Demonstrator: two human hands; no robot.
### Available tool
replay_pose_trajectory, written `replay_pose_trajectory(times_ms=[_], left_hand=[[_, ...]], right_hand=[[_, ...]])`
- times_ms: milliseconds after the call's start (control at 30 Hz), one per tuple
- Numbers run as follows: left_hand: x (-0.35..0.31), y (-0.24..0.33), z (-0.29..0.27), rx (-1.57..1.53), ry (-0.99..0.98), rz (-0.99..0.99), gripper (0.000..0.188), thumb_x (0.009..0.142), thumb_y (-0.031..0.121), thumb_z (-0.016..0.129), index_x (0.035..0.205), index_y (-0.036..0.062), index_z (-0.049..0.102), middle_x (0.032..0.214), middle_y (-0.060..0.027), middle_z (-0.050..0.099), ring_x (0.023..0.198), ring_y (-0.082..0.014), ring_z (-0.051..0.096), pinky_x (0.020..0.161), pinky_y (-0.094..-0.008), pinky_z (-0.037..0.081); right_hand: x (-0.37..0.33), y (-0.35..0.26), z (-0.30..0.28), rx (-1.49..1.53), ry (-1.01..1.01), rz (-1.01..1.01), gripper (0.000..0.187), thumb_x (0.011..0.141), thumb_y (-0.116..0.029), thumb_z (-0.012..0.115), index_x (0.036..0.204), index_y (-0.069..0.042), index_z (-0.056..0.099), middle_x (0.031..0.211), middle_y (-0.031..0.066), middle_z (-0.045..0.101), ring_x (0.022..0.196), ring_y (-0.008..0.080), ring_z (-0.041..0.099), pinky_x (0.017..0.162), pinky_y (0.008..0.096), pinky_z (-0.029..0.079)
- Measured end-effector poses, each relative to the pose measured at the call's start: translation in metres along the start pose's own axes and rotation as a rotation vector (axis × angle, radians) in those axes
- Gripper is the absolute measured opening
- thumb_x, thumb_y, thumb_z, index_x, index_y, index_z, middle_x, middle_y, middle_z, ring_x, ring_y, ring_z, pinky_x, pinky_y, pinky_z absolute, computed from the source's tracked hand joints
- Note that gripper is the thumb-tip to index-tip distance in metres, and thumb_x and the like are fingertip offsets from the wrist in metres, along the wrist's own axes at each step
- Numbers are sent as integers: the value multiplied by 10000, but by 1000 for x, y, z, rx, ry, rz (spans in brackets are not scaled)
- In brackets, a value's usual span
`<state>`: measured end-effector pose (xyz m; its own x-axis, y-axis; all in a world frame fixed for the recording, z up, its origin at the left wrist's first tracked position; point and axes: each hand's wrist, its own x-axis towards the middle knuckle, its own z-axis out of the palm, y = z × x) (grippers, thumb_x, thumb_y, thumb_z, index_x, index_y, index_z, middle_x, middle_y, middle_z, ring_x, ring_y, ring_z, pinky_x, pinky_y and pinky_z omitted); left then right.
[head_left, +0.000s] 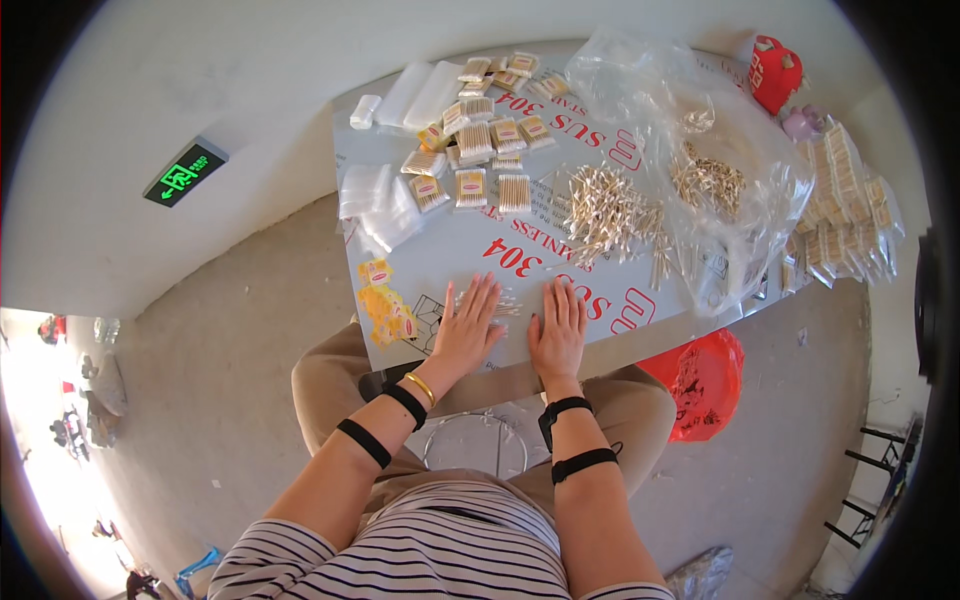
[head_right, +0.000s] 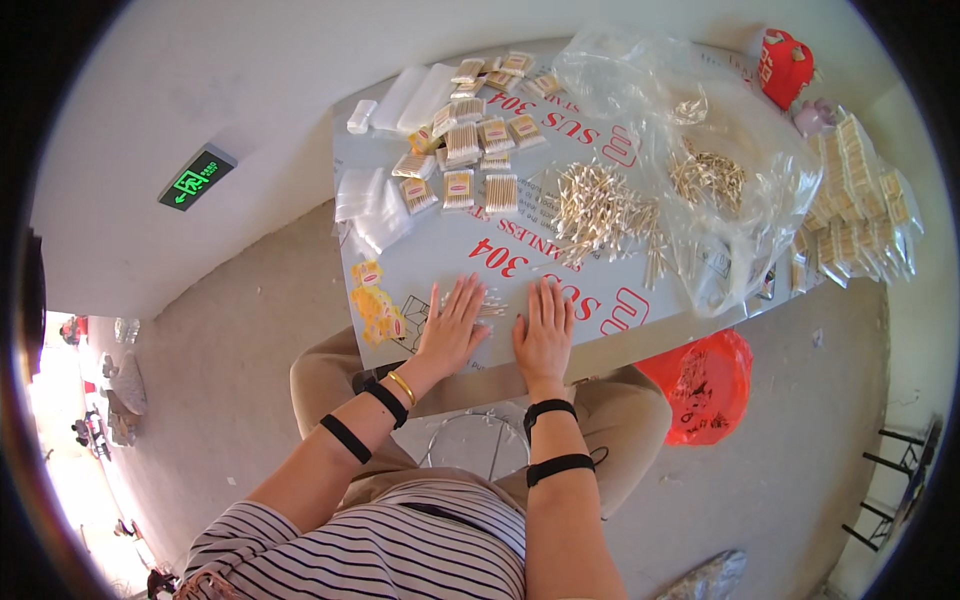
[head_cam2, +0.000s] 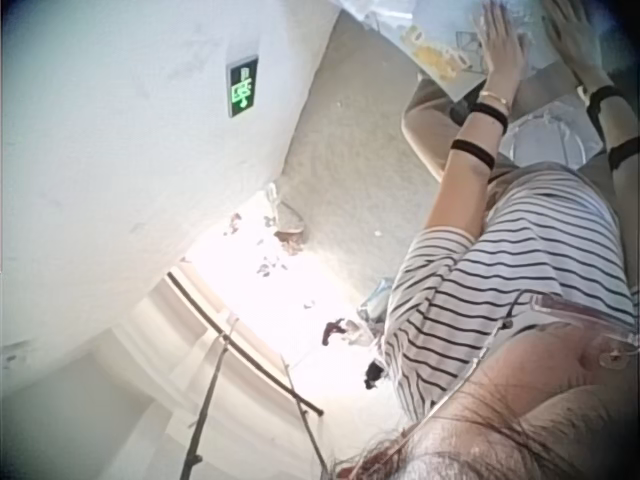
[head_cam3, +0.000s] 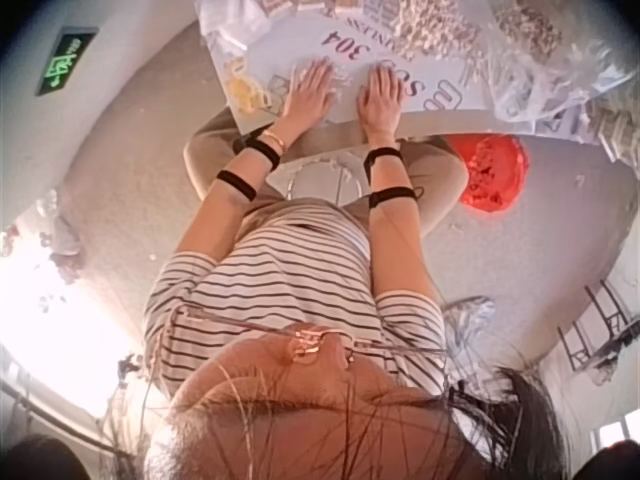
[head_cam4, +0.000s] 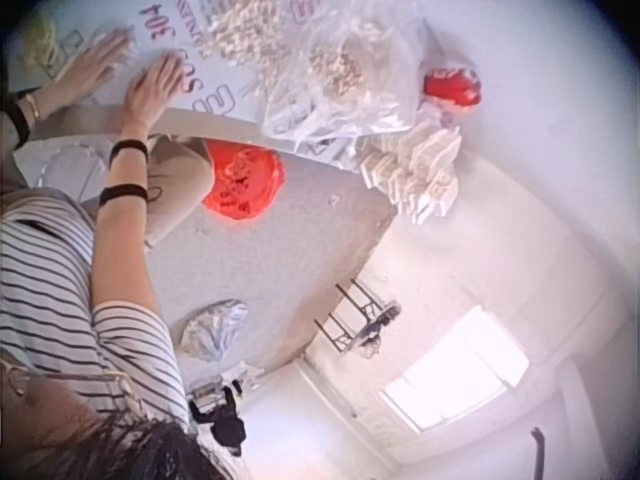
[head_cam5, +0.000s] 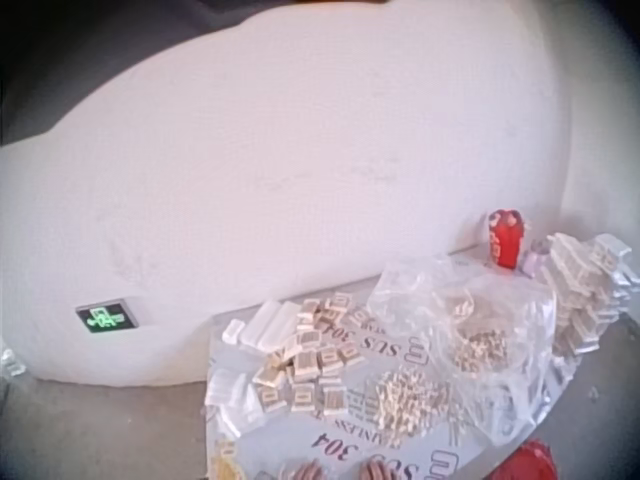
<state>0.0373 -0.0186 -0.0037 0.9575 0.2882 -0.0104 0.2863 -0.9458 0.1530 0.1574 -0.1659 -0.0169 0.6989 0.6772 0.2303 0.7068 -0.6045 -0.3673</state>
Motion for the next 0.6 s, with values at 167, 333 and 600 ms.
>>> replay_pose_trajectory(times_ms=[167, 333, 600], left_hand=[[9, -5, 3, -43, -16, -38, 714, 995, 430, 452, 1566, 65, 228, 1643, -95, 183, 1529, -262, 138, 1206, -593, 40], [12, -6, 7, -27, -34, -42, 636, 1027, 372, 384, 1574, 90, 222, 1649, -77, 169, 1534, -255, 112, 1204, -598, -1], [12, -5, 10, -62, -18, -61, 617, 1034, 352, 370, 1576, 100, 220, 1650, -65, 171, 1536, -253, 103, 1203, -602, -12]], right_hand=[[0, -1, 1, 6, -15, 16, 599, 911, -222, 550, 1479, -83, 417, 1554, 81, 379, 1465, 277, 303, 1207, 471, 212], [-1, 1, 3, 11, -8, 24, 605, 909, -228, 554, 1481, -85, 415, 1553, 81, 381, 1464, 273, 307, 1209, 470, 210], [0, -1, 0, 32, -10, 31, 604, 907, -221, 550, 1480, -85, 416, 1551, 84, 383, 1459, 272, 313, 1209, 469, 211]])
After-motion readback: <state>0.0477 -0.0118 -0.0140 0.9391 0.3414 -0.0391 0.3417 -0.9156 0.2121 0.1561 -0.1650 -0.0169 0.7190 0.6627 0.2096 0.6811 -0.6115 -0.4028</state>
